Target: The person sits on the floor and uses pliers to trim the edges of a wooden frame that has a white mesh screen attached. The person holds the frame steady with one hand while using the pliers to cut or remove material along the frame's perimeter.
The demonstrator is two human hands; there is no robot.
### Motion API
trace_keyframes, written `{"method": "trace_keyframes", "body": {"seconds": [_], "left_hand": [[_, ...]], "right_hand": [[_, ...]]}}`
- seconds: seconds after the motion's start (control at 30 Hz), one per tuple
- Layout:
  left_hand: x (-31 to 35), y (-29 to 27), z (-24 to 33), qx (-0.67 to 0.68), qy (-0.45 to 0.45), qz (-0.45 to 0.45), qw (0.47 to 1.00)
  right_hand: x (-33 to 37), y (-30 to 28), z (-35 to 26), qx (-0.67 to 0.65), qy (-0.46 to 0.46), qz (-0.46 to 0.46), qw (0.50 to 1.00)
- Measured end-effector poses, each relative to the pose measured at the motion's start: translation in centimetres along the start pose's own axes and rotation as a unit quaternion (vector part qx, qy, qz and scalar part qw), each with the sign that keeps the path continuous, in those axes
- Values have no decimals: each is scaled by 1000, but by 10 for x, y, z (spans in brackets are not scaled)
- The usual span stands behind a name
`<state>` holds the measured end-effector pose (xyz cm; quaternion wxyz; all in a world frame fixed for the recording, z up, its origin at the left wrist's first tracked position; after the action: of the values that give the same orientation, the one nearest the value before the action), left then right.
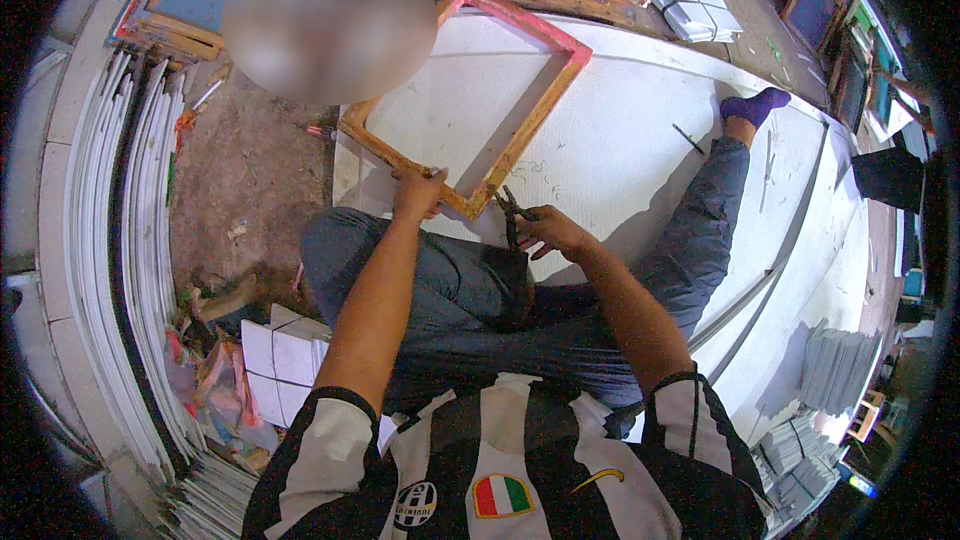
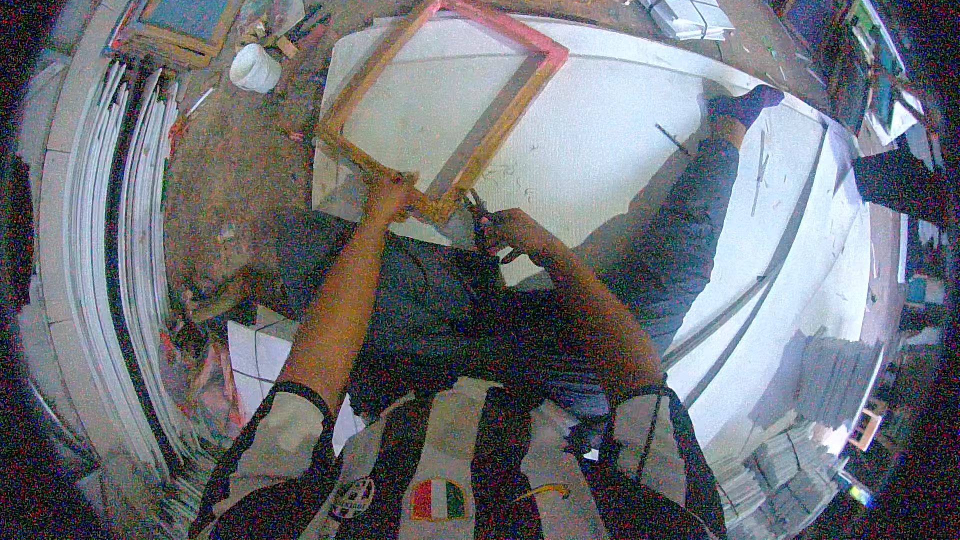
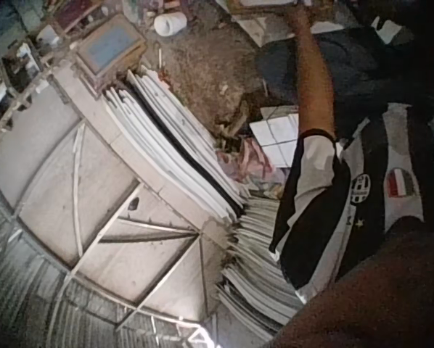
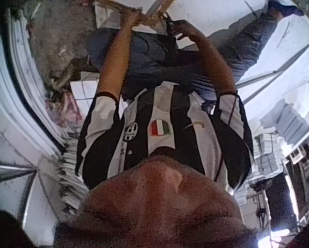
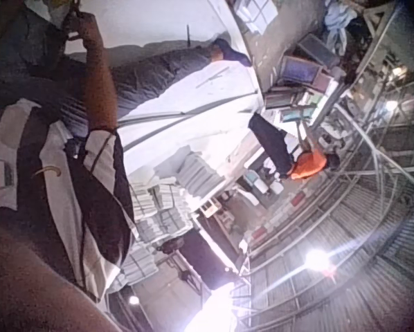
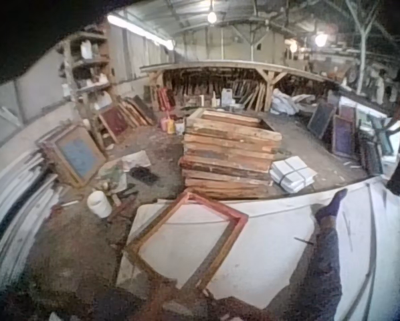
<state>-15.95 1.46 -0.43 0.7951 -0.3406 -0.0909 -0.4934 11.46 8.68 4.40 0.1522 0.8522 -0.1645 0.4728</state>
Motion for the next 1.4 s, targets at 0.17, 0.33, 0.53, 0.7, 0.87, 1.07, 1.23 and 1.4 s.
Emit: {"method": "trace_keyframes", "body": {"seconds": [0.17,0.33,0.53,0.7,0.87,1.07,1.23,1.4], "left_hand": [[30,-48,55,-343,78,134,927],[72,19,126,-374,281,82,880],[83,75,119,-465,382,70,796],[92,75,132,-478,402,80,777],[63,78,114,-457,325,-7,828],[60,71,113,-421,365,-43,829],[70,60,113,-401,402,-9,823],[68,18,120,-290,437,115,844]], "right_hand": [[-10,-23,18,-15,-43,53,998],[-6,-24,8,-24,-46,89,995],[-9,-23,7,-40,-76,84,993],[-11,-25,9,-57,-86,80,991],[-16,-25,10,-73,-109,72,989],[-15,-20,13,-79,-86,57,992],[-12,-1,12,-40,-91,-13,995],[-14,20,11,-46,-98,-57,992]]}}
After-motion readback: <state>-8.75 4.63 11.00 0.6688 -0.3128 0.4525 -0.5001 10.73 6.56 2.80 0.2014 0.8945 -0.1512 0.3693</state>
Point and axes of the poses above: each hand's wrist, its own x-axis away from the middle knuckle, its own y-axis out of the palm, z = x × y, the point moved 9 cm from there along -x, towards the middle knuckle, and after that the axes turned 14 degrees about y, right-handed, at the moved point
